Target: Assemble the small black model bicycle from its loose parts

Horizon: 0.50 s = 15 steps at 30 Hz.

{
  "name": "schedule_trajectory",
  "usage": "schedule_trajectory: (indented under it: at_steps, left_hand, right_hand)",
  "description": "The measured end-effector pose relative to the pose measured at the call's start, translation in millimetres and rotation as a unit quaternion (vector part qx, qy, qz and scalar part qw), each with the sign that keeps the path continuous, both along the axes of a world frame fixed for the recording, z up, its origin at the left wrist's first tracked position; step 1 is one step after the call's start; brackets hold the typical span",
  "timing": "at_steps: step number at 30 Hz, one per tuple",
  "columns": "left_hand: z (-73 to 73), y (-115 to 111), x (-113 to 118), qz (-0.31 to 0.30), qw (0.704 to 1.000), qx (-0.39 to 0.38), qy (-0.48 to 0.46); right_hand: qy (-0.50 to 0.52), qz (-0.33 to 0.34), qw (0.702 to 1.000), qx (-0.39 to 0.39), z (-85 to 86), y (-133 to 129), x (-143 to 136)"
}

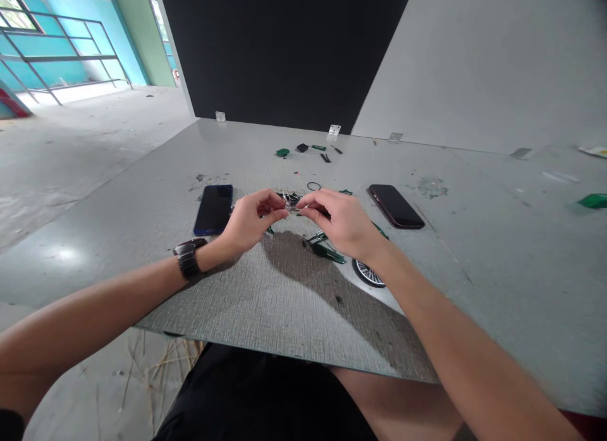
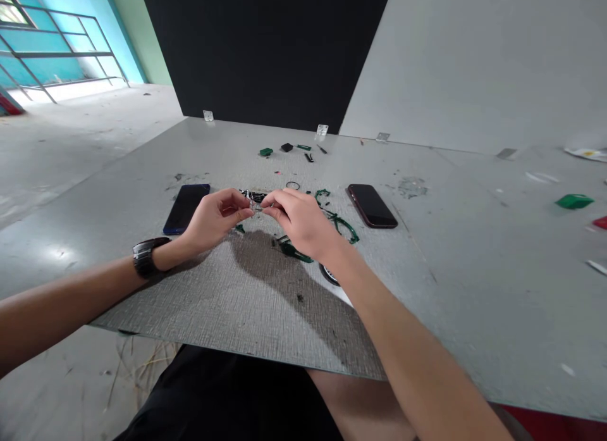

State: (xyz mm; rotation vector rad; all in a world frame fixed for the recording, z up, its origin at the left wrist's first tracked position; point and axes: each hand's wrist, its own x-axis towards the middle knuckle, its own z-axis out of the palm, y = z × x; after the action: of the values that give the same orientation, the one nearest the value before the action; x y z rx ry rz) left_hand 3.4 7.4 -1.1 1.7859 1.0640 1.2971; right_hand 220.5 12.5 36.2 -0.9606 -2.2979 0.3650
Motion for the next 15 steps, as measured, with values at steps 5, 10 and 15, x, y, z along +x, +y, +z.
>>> schedule_trajectory:
  at_steps: [5,10,15]
  left_hand:
    - [-2.5,1.9,-0.2,-0.006,1.000,0.010,-0.006]
    - [-4.7,3.5,-1.2,0.000,1.000,0.013,-0.013]
    - [-6.5,2.7,-0.7,-0.009,1.000,0.018,-0.017]
  right_hand:
    - [0.005,0.020,1.000,0.001,-1.0,-0.4,0.4]
    - [0.020,-0.002,1.000,0.011,-1.3,-1.3,0.3]
    - [0.017,-0.020,0.999,-0.037,0.5,-2.5,0.4]
